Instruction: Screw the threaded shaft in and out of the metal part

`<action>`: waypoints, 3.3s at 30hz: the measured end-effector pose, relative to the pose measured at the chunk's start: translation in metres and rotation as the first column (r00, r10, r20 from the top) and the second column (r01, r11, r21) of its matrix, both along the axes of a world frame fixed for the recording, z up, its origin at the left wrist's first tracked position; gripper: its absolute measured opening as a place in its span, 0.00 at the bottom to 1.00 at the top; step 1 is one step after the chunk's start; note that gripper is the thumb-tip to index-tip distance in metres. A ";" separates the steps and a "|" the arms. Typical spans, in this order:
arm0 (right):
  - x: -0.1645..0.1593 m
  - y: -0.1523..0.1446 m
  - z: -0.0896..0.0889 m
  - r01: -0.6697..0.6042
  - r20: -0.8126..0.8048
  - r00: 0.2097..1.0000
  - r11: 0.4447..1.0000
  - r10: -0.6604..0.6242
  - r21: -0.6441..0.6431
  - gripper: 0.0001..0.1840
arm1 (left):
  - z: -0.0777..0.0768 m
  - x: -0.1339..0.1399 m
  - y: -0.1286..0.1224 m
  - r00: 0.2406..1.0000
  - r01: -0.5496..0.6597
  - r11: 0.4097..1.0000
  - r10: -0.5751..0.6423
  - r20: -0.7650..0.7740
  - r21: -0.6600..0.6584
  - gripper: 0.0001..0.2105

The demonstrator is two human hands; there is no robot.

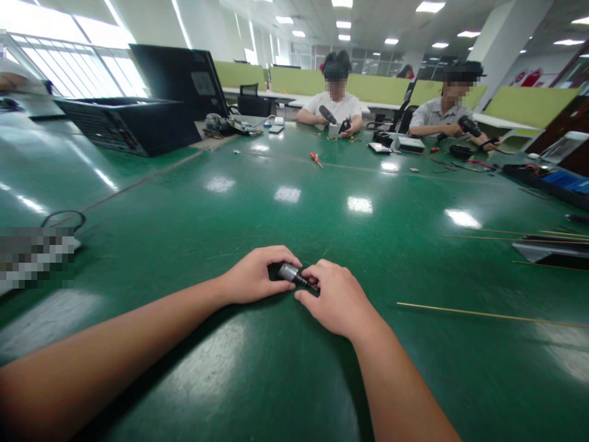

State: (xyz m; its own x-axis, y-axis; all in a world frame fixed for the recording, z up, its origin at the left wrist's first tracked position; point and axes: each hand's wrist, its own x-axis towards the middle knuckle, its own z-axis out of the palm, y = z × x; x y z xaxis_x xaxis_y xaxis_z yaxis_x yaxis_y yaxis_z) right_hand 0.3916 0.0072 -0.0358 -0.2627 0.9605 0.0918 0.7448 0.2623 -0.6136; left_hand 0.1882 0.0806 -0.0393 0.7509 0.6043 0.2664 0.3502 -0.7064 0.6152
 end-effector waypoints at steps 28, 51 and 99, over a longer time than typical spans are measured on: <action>-0.001 0.000 -0.002 0.020 -0.052 0.998 1.000 -0.020 0.008 0.05 | -0.005 -0.003 -0.003 0.996 0.016 1.000 -0.016 0.089 0.005 0.15; 0.019 0.000 0.002 0.032 -0.125 0.991 0.997 -0.040 -0.068 0.07 | 0.025 -0.050 -0.019 0.928 -0.354 0.933 0.360 0.095 -0.071 0.18; -0.003 -0.015 0.008 -0.506 -0.694 0.699 0.805 0.172 -0.311 0.17 | 0.065 -0.101 -0.106 0.795 -0.574 0.785 0.467 0.387 0.231 0.07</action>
State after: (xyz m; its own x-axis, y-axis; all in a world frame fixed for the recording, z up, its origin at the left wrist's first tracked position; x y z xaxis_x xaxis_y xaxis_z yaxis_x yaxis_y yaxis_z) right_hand 0.3887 -0.0074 -0.0278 -0.6230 0.7802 -0.0565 0.0783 -0.0097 -0.9969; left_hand 0.0868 -0.0256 0.0255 0.1980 0.7174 0.6679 0.5636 -0.6408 0.5213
